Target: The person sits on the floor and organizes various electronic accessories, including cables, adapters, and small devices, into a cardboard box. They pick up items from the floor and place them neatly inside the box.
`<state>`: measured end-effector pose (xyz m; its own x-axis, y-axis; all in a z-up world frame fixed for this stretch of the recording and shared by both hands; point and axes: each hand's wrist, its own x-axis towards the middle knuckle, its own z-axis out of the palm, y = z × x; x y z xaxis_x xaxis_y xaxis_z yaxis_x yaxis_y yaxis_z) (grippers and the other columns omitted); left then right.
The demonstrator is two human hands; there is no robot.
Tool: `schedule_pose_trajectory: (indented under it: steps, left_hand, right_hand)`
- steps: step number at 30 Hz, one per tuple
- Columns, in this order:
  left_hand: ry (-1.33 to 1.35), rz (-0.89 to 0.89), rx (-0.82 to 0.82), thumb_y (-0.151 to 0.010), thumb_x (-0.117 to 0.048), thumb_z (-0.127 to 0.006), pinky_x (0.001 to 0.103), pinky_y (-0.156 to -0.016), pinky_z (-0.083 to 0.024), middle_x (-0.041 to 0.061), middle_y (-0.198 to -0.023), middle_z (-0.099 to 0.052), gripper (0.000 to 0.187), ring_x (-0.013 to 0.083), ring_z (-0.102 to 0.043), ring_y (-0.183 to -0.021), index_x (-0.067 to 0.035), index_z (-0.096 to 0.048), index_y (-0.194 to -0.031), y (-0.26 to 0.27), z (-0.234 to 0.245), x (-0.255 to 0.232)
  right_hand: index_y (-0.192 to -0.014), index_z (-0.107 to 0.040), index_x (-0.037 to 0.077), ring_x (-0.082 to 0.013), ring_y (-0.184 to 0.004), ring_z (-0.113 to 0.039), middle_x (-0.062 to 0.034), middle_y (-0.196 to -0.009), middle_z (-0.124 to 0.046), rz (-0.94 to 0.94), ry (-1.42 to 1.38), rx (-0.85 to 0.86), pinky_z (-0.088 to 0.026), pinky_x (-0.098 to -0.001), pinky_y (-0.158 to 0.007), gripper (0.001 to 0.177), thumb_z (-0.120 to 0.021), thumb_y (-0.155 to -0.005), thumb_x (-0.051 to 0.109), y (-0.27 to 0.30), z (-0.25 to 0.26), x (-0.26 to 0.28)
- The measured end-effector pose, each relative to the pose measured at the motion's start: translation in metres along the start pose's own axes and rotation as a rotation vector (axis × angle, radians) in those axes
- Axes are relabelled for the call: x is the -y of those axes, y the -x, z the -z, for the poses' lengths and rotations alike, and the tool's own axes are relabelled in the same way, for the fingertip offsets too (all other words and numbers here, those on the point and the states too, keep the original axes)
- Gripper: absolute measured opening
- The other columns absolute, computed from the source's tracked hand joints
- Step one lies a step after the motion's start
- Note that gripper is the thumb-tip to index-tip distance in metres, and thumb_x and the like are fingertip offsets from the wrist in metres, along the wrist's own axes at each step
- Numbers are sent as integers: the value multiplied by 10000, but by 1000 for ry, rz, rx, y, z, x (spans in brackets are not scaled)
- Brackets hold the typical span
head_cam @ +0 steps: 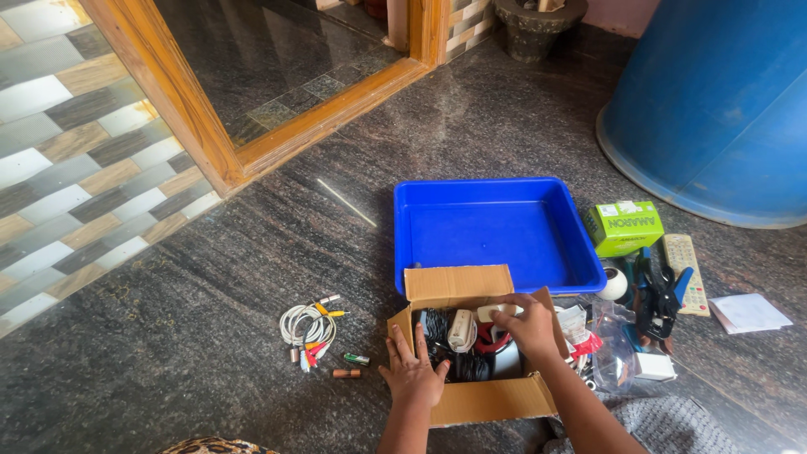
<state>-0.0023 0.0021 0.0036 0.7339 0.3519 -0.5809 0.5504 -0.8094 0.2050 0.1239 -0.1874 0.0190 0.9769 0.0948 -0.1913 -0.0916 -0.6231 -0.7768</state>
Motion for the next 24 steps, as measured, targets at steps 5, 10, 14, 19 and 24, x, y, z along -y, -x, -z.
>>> schedule_pose_trajectory:
  steps: [5, 10, 14, 19, 24]
  left_hand:
    - [-12, 12, 51, -1013, -662, -406, 638, -1241, -204, 141, -1686, 304, 933, 353, 101, -1587, -335, 227, -1615, 1, 5, -1]
    - [-11, 2, 53, -1019, -653, -407, 638, -1239, -203, 152, -1684, 308, 937, 360, 108, -1584, -316, 231, -1618, 2, 8, -1]
    - [12, -5, 38, -1020, -640, -427, 642, -1236, -208, 146, -1686, 298, 940, 355, 105, -1588, -315, 218, -1621, 4, 7, 0]
    - [26, -4, 36, -1020, -637, -439, 643, -1237, -207, 141, -1687, 296, 946, 355, 101, -1588, -318, 222, -1618, 2, 5, 1]
    - [37, -15, 25, -1026, -621, -455, 648, -1232, -207, 150, -1685, 298, 952, 369, 101, -1585, -312, 224, -1618, 2, 4, 2]
  right_hand:
    - [-1071, -770, 47, -333, -1042, -697, -170, -1170, -713, 283, 124, -139, -546, -410, -928, 385, -802, -728, 216, -15, -25, -11]
    - [-1078, -767, 38, -377, -1113, -662, -192, -1207, -685, 348, 143, -156, -519, -443, -991, 357, -772, -749, 176, -24, -41, -17]
    - [-1125, -741, 48, -393, -1141, -639, -175, -1265, -655, 274, 196, -134, -518, -462, -975, 379, -769, -774, 188, -17, -47, -10]
    - [-1153, -731, 71, -393, -1131, -652, -148, -1307, -641, 206, 266, -136, -533, -471, -960, 356, -731, -813, 177, -10, -52, 3]
    - [-1192, -706, 52, -398, -1102, -671, -156, -1346, -608, 205, 316, -146, -539, -473, -953, 358, -670, -844, 130, 1, -55, 16]
